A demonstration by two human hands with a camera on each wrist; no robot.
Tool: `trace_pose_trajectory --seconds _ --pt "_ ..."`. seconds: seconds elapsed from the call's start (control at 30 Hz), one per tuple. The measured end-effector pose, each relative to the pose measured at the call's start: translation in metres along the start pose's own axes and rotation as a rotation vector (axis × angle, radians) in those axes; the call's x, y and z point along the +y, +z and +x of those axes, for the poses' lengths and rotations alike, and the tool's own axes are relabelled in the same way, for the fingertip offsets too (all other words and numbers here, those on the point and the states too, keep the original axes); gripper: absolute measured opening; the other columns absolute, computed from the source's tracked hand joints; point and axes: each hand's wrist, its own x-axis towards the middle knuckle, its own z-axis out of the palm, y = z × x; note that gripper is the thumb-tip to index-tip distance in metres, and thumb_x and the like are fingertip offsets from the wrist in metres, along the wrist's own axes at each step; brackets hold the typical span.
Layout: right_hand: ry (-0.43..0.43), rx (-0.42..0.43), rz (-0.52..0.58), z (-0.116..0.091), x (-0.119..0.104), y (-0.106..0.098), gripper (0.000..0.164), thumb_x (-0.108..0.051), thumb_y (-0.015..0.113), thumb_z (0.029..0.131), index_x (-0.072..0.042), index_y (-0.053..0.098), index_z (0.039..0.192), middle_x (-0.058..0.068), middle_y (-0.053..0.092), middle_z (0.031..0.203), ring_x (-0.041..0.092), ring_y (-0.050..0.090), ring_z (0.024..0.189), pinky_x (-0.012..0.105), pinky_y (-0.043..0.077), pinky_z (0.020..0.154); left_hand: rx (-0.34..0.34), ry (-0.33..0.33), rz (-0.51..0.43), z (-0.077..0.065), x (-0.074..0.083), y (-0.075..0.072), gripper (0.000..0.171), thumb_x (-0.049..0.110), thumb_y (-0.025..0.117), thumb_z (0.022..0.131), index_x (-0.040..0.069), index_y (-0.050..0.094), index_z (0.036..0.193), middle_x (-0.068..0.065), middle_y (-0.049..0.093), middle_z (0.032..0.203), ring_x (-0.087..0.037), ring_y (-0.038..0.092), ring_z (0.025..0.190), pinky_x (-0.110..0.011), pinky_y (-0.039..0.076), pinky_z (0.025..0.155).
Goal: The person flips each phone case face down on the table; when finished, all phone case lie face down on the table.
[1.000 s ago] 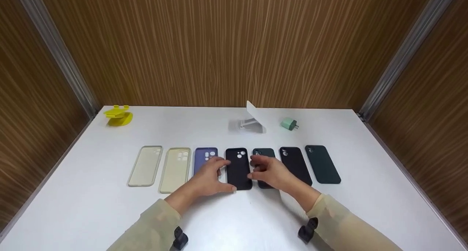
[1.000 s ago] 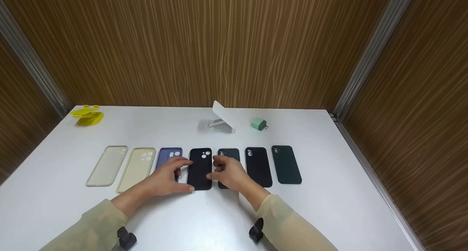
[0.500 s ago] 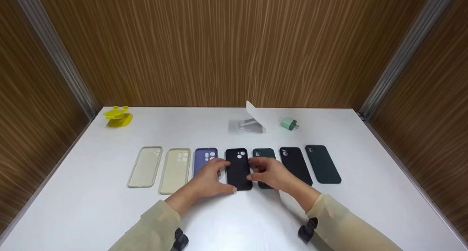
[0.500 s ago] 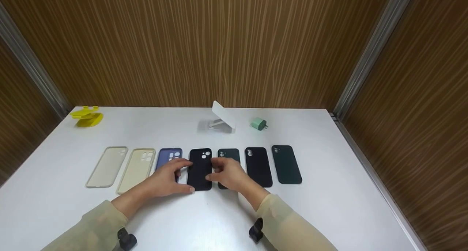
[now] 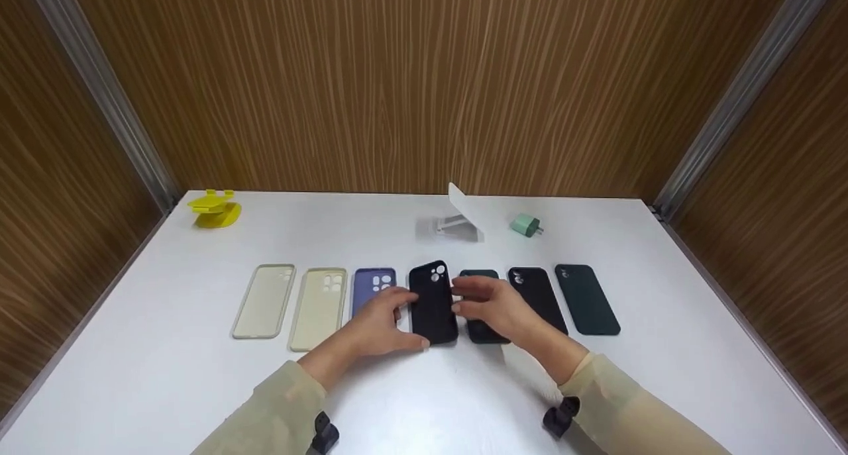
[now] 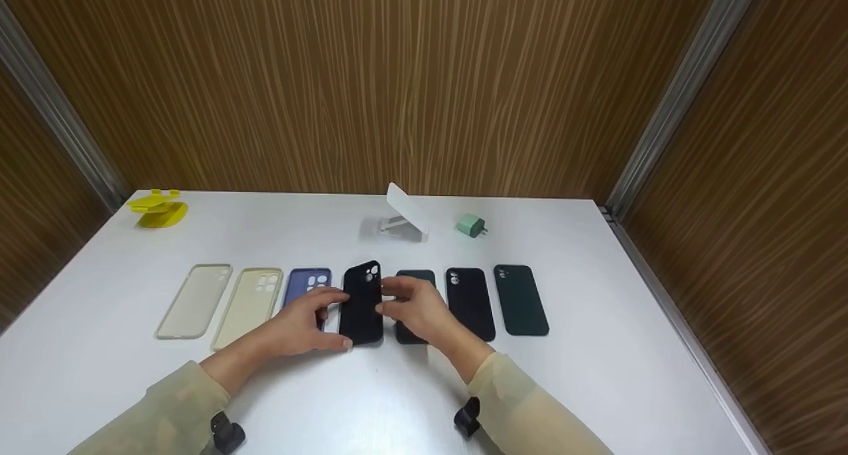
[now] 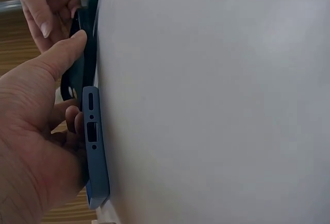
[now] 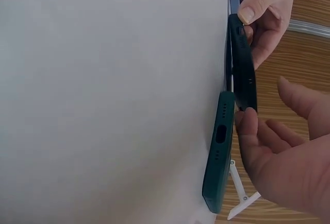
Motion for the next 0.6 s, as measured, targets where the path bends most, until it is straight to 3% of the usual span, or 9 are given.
trace_pose_trajectory --seconds 0.17,0.37,0.6 --pt "0.064 0.056 0.155 0.005 0.002 0.004 0.050 0.001 0.072 0.098 0.011 0.055 0.144 0.026 0.069 0.129 0.024 0.073 0.105 0.036 0.061 0.090 -0.018 -0.027 -0.005 0.000 -0.001 -0.001 0.086 0.029 0.094 0.076 -0.004 0.057 0.146 -0.025 0.050 0.152 -0.040 0.054 0.132 -0.055 0.040 0.116" --pt "0.150 0.065 0.182 0.008 0.003 0.006 0.050 -0.003 0.072 0.099 0.006 0.056 0.145 0.009 0.073 0.105 0.018 0.067 0.085 0.031 0.058 0.077 -0.054 -0.049 0.004 0.002 0.005 -0.003 0.084 0.028 0.092 0.078 -0.004 0.056 0.148 -0.021 0.050 0.153 -0.031 0.060 0.116 -0.050 0.048 0.106" --pt "0.159 0.071 0.183 0.010 0.001 0.007 0.051 -0.004 0.073 0.098 0.008 0.055 0.144 0.011 0.073 0.105 0.018 0.067 0.083 0.030 0.058 0.073 -0.025 0.039 0.110 0.003 0.032 -0.005 0.086 0.024 0.094 0.078 -0.001 0.054 0.151 -0.019 0.055 0.146 -0.035 0.059 0.126 -0.051 0.047 0.111"
